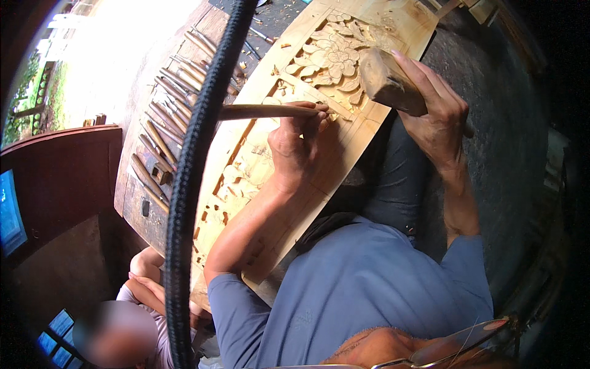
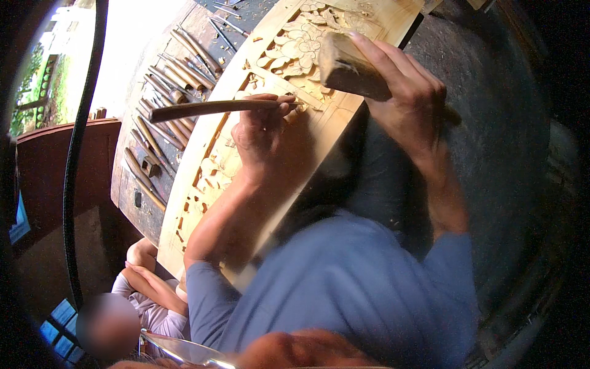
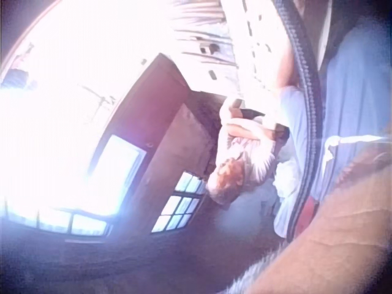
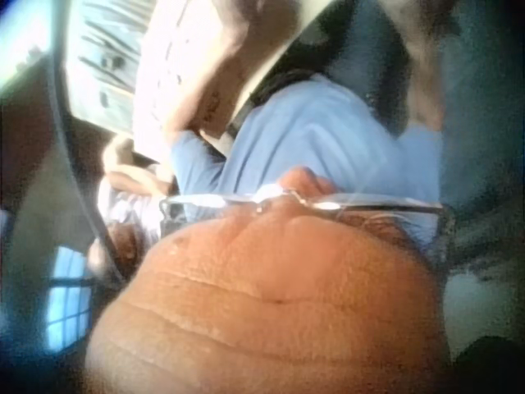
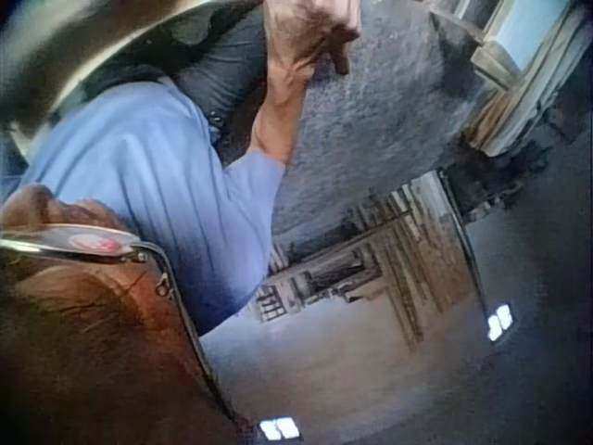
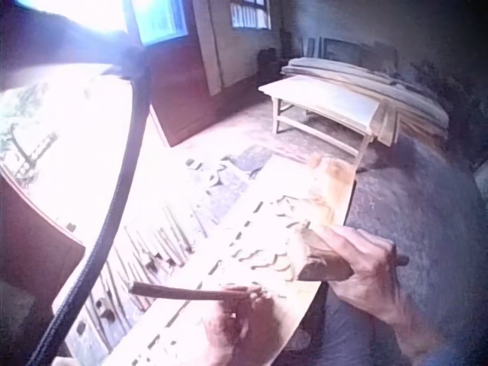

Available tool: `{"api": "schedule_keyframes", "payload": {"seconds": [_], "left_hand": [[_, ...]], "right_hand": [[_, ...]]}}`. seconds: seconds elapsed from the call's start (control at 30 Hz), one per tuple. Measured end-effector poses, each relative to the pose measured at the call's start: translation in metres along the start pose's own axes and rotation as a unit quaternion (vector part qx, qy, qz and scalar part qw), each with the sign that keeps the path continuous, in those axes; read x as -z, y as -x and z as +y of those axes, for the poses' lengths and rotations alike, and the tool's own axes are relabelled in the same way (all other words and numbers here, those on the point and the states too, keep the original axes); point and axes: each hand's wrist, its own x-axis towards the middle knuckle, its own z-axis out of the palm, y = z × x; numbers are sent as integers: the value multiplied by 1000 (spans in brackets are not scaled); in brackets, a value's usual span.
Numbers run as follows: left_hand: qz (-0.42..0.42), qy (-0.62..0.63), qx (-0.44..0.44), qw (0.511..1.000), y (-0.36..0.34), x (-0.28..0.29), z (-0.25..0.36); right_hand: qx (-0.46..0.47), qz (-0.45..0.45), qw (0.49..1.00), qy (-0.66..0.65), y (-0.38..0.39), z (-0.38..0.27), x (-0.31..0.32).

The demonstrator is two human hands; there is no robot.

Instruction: The person carves a floral design into a wooden panel using a chisel and mallet. They repeatedly position the chisel and strike it with the mallet to remove wood shavings, occasionally switching tools and clearing debris from the surface.

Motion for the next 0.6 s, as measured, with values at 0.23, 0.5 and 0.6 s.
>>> {"api": "schedule_keyframes", "payload": {"seconds": [0.23,0.5,0.6], "left_hand": [[-11,-22,41,999,3,-1,-3],[-10,-15,3,1000,2,-2,-8],[-19,-26,26,999,4,-4,-7]], "right_hand": [[45,23,999,11,-21,-8,3],[91,43,995,5,-31,-14,5],[89,37,995,8,-34,-21,8]]}}
